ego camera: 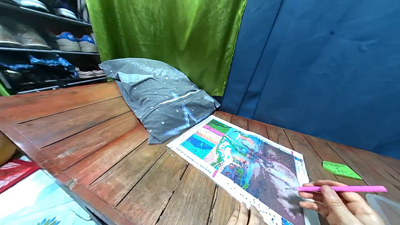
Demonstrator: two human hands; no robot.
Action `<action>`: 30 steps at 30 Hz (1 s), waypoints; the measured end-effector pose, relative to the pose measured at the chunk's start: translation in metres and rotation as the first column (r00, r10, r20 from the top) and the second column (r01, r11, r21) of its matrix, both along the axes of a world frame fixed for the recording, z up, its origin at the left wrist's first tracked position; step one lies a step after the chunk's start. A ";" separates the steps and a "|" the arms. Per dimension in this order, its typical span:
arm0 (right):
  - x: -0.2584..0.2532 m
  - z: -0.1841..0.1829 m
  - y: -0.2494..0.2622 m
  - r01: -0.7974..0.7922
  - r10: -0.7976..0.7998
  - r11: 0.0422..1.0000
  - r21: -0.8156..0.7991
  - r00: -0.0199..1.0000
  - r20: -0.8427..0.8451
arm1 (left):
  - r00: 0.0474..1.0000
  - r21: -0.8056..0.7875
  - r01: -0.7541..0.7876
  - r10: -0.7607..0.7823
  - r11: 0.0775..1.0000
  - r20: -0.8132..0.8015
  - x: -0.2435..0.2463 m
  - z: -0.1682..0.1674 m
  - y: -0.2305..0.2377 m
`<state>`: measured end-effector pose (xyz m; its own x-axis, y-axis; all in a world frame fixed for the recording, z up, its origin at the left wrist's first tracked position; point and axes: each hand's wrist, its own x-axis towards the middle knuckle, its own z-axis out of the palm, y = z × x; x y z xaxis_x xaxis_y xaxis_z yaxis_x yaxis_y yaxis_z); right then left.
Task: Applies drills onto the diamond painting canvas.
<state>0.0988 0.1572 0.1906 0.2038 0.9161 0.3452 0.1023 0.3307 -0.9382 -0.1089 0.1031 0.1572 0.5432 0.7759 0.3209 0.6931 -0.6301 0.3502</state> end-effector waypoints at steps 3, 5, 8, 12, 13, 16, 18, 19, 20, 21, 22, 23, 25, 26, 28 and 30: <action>-0.006 0.000 -0.003 0.037 -0.039 0.998 0.048 0.998 0.058 | 1.000 -0.044 -0.013 0.013 0.999 0.011 -0.001 0.003 -0.001; -0.009 -0.004 -0.003 0.058 -0.065 0.994 0.090 0.994 0.084 | 1.000 -0.062 -0.019 0.019 0.998 -0.003 -0.001 0.003 -0.002; -0.006 -0.013 -0.001 0.044 -0.060 0.989 0.141 0.992 0.113 | 0.999 -0.027 -0.030 0.029 0.999 -0.036 -0.001 -0.002 -0.001; 0.000 -0.022 -0.001 -0.011 -0.030 0.981 0.193 0.978 0.205 | 0.998 0.035 -0.027 0.029 0.999 -0.064 -0.002 -0.004 0.000; 0.001 -0.023 -0.003 -0.018 -0.027 0.981 0.191 0.973 0.229 | 0.997 0.042 -0.027 0.030 0.999 -0.072 -0.002 -0.003 0.001; 0.001 -0.025 -0.008 -0.034 -0.014 0.984 0.177 0.965 0.261 | 0.996 0.047 -0.030 0.034 0.998 -0.083 -0.002 -0.002 0.000; -0.001 -0.026 -0.009 -0.057 0.008 0.983 0.177 0.963 0.268 | 0.995 0.056 -0.028 0.033 0.998 -0.091 -0.003 -0.003 0.000; -0.002 -0.027 -0.009 -0.072 0.021 0.982 0.176 0.961 0.275 | 0.995 0.053 -0.027 0.032 0.998 -0.093 -0.003 -0.002 0.000; -0.003 -0.028 -0.010 -0.084 0.032 0.981 0.177 0.959 0.282 | 0.995 0.049 -0.028 0.032 0.998 -0.095 -0.003 -0.002 0.000; -0.004 -0.029 -0.009 -0.093 0.038 0.980 0.177 0.957 0.288 | 0.995 0.046 -0.029 0.033 0.999 -0.093 -0.002 -0.002 0.000; -0.004 -0.030 -0.010 -0.097 0.042 0.980 0.175 0.954 0.297 | 0.995 0.046 -0.030 0.034 0.998 -0.089 -0.002 -0.003 0.000; -0.005 -0.030 -0.010 -0.102 0.044 0.979 0.175 0.951 0.307 | 0.996 0.052 -0.031 0.035 0.998 -0.086 -0.002 -0.003 0.000; -0.005 -0.031 -0.009 -0.107 0.048 0.980 0.169 0.945 0.324 | 0.996 0.070 -0.028 0.035 0.997 -0.088 -0.003 -0.004 0.000; -0.005 -0.031 -0.010 -0.112 0.050 0.979 0.169 0.941 0.334 | 0.995 0.074 -0.027 0.034 0.997 -0.094 -0.003 -0.004 0.000; -0.004 -0.031 -0.010 -0.121 0.056 0.979 0.167 0.936 0.348 | 0.994 0.089 -0.027 0.036 0.996 -0.099 -0.003 -0.005 0.001; -0.005 -0.033 -0.010 -0.133 0.065 0.977 0.166 0.929 0.365 | 0.994 0.105 -0.032 0.042 0.994 -0.100 -0.002 -0.006 0.001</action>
<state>0.0939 0.1475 0.1579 -0.0523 0.8384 0.5426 0.3753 0.5200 -0.7673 -0.1113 0.1037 0.1512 0.5485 0.7619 0.3445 0.7454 -0.6322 0.2113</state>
